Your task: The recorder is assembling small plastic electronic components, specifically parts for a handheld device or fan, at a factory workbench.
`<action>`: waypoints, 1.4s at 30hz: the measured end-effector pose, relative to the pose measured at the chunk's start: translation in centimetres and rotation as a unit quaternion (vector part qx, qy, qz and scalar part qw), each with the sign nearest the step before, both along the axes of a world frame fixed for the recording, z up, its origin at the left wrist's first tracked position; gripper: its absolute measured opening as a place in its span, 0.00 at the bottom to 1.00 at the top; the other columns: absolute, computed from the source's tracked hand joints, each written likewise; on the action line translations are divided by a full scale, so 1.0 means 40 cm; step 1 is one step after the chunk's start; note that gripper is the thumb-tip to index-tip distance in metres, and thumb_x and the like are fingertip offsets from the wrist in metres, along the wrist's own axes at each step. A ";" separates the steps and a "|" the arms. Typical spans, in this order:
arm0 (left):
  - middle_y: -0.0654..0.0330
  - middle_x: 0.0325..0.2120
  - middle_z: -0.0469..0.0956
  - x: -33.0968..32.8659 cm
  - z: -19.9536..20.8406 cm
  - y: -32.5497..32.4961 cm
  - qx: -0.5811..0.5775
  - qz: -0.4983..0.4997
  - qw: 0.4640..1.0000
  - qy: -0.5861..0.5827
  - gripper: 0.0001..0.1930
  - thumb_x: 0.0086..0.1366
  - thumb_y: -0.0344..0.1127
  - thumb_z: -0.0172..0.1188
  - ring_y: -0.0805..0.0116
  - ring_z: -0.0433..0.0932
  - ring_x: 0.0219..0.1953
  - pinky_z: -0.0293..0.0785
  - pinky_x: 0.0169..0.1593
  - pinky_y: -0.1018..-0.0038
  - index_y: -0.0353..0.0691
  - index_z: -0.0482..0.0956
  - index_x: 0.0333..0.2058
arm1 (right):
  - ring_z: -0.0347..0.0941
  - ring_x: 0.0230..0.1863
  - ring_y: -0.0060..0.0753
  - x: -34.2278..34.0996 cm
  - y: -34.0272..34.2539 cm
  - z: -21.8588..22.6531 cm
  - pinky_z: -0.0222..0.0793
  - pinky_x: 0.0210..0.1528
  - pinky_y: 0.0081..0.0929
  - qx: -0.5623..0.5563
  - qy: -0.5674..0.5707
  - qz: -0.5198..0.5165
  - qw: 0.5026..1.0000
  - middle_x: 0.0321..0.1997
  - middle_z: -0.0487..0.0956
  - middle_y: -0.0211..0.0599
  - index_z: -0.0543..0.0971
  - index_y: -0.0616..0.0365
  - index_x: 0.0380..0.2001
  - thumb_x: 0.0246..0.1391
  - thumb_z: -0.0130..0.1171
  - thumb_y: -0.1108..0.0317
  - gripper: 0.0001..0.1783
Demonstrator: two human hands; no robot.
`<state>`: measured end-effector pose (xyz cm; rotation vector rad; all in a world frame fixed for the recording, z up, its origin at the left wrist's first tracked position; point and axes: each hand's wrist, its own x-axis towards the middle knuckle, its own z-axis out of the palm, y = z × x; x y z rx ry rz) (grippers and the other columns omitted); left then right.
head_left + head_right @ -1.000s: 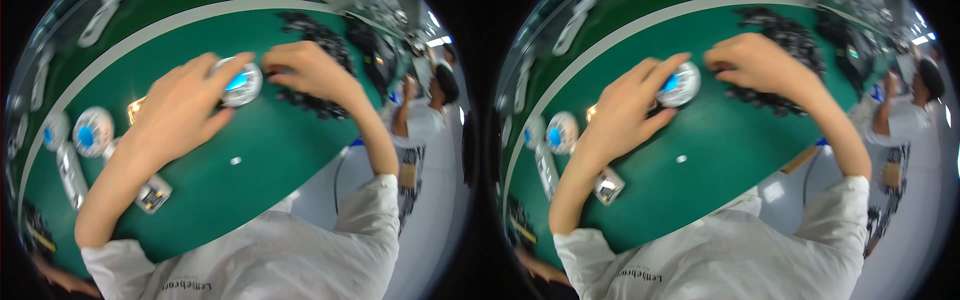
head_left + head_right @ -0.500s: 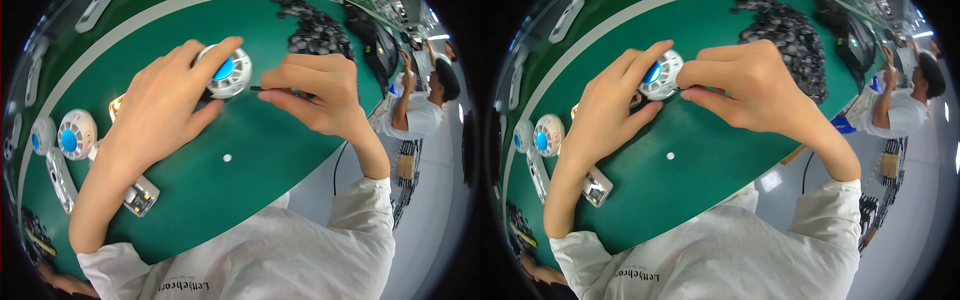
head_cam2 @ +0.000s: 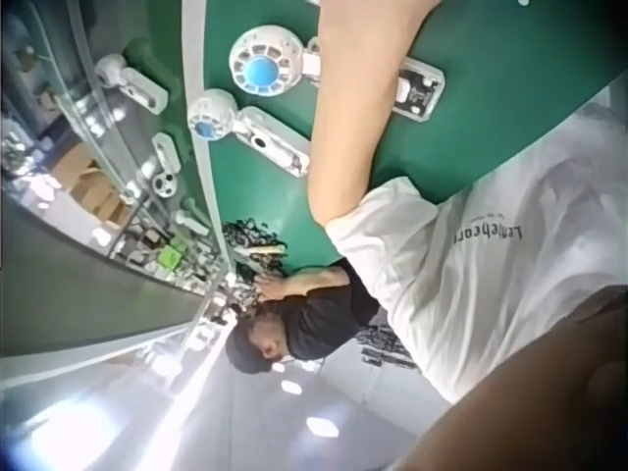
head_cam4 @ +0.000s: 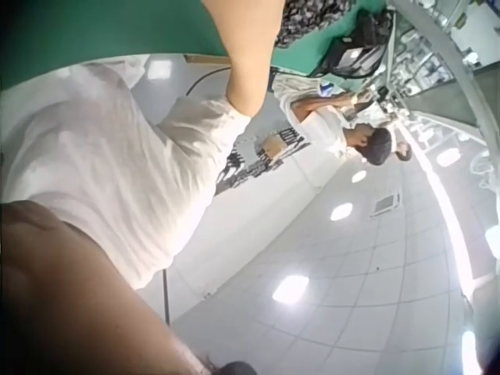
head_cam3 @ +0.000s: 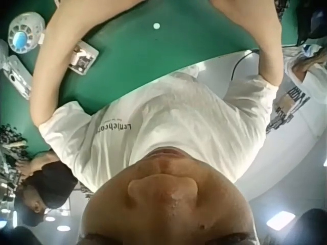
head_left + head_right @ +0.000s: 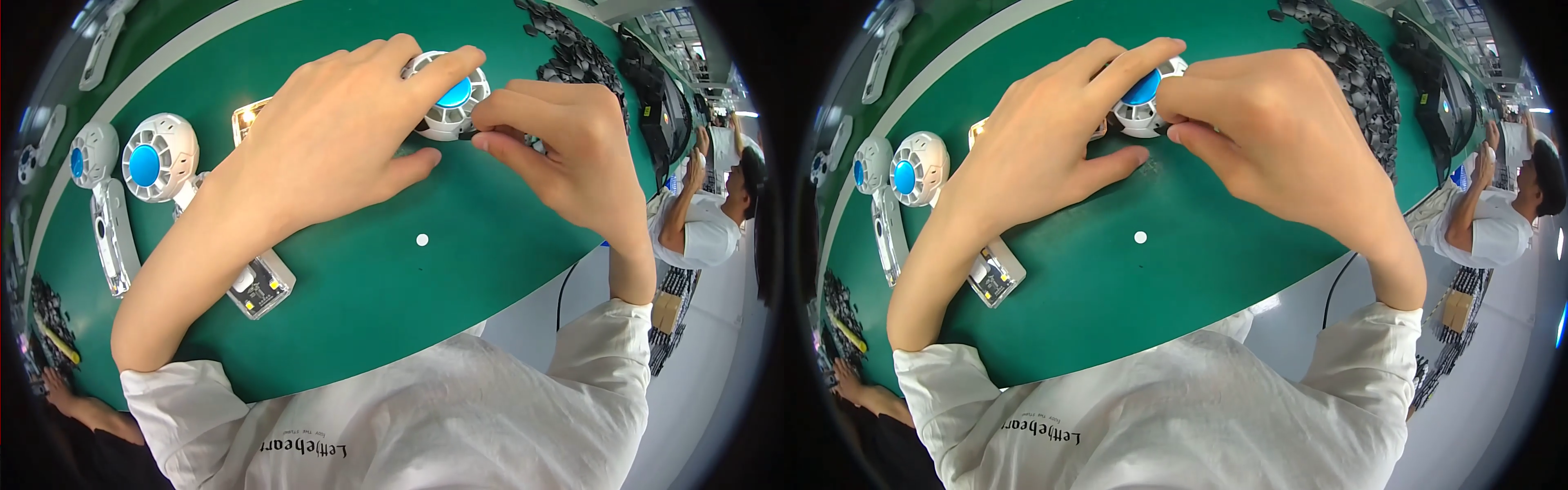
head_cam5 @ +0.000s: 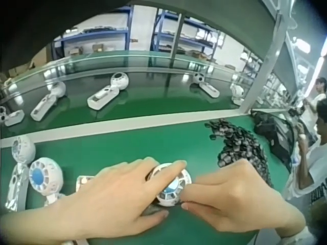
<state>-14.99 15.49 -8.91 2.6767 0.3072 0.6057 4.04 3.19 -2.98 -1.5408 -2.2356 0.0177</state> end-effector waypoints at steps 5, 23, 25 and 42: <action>0.55 0.41 0.76 0.009 0.011 -0.009 -0.023 -0.001 1.000 0.011 0.41 0.51 0.33 0.73 0.55 0.80 0.40 0.78 0.42 0.64 0.48 0.69 0.66 | 0.73 0.22 0.27 0.002 -0.007 0.007 0.62 0.21 0.26 0.027 -0.083 -0.007 0.996 0.24 0.79 0.31 0.83 0.57 0.32 0.45 0.72 0.75 0.09; 0.42 0.35 0.81 0.108 0.075 -0.030 -0.073 0.070 0.994 0.043 0.40 0.46 0.52 0.77 0.43 0.84 0.35 0.81 0.37 0.55 0.33 0.71 0.51 | 0.81 0.53 0.42 0.073 0.000 -0.045 0.83 0.53 0.37 -0.116 0.353 -0.048 0.927 0.51 0.82 0.42 0.78 0.64 0.46 0.44 0.73 0.75 0.23; 0.42 0.34 0.82 0.105 0.072 -0.035 -0.076 0.085 0.992 0.050 0.40 0.43 0.52 0.77 0.44 0.84 0.35 0.81 0.37 0.56 0.33 0.73 0.50 | 0.80 0.56 0.40 0.076 0.003 -0.057 0.81 0.57 0.42 -0.112 0.328 -0.034 0.937 0.57 0.82 0.43 0.78 0.66 0.44 0.44 0.73 0.74 0.23; 0.46 0.29 0.82 0.072 0.077 -0.026 -0.124 0.123 0.978 0.114 0.29 0.42 0.48 0.78 0.47 0.82 0.36 0.75 0.43 0.55 0.32 0.81 0.37 | 0.80 0.46 0.42 0.129 0.065 -0.055 0.76 0.46 0.37 -0.047 0.221 0.018 0.974 0.42 0.81 0.43 0.78 0.63 0.46 0.48 0.75 0.61 0.26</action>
